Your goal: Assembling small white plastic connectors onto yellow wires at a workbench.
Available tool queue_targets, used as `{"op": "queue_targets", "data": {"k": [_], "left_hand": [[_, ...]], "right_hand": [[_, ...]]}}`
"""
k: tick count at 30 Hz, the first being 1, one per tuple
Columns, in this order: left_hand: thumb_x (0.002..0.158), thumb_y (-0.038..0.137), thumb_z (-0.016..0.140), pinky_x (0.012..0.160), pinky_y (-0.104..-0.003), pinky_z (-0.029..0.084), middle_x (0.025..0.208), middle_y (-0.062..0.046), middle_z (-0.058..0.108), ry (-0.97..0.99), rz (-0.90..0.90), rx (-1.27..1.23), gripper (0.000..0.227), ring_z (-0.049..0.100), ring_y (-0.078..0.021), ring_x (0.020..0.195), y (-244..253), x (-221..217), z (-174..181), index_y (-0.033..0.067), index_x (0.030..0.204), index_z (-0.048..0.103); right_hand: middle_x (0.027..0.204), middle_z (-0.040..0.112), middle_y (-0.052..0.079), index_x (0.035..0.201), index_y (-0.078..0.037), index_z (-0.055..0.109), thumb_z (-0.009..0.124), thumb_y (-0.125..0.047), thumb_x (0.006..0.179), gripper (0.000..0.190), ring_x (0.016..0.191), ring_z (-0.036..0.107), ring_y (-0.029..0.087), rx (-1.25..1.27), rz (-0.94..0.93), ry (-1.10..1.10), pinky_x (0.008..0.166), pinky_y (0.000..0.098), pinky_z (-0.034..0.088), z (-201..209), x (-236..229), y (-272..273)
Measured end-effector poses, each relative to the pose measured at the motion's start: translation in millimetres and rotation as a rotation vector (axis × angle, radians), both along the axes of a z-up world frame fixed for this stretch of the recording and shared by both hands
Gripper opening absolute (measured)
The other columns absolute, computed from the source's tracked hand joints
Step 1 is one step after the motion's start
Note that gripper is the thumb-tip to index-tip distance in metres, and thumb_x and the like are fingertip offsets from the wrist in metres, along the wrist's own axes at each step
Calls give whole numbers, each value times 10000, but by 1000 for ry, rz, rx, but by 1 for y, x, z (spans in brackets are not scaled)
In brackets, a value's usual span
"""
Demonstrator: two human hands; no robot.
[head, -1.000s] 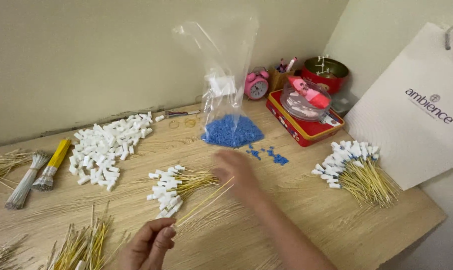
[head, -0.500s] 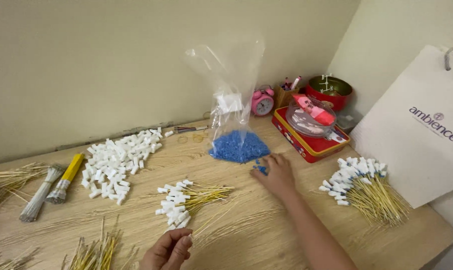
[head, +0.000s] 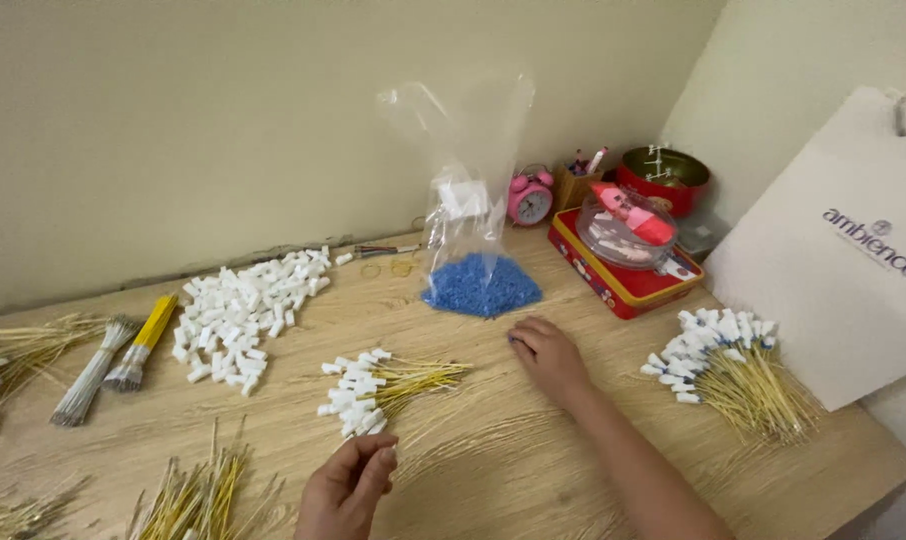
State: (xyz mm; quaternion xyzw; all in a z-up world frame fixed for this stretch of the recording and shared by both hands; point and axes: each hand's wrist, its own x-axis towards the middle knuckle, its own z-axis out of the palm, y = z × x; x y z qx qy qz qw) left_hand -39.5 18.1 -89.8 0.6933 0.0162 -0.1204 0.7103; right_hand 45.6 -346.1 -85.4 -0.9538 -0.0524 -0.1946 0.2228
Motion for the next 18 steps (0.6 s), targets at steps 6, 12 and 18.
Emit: {"op": "queue_targets", "data": {"k": [6, 12, 18], "left_hand": [[935, 187, 688, 699, -271, 565, 855, -24, 718, -10, 39, -23, 266, 641, -102, 755, 5, -6, 35, 5, 1115, 759], [940, 206, 684, 688, -271, 550, 839, -25, 713, 25, 56, 43, 274, 617, -108, 723, 0, -8, 62, 32, 1140, 753], [932, 210, 692, 678, -264, 549, 829, -19, 707, 9, 79, 9, 287, 613, -103, 716, 4, -9, 61, 24, 1142, 754]], "right_hand": [[1255, 695, 66, 1078, -94, 753, 694, -192, 910, 203, 1278, 608, 248, 34, 117, 89, 1069, 375, 477, 22, -54, 9], [1308, 658, 80, 1098, -100, 764, 722, -234, 903, 240, 1338, 490, 328, -41, 31, -1, 1086, 464, 391, 44, -62, 25], [1212, 690, 17, 1000, -187, 823, 748, -326, 853, 216, 1294, 515, 286, -237, 22, 52, 1100, 476, 360, 40, -56, 41]]}}
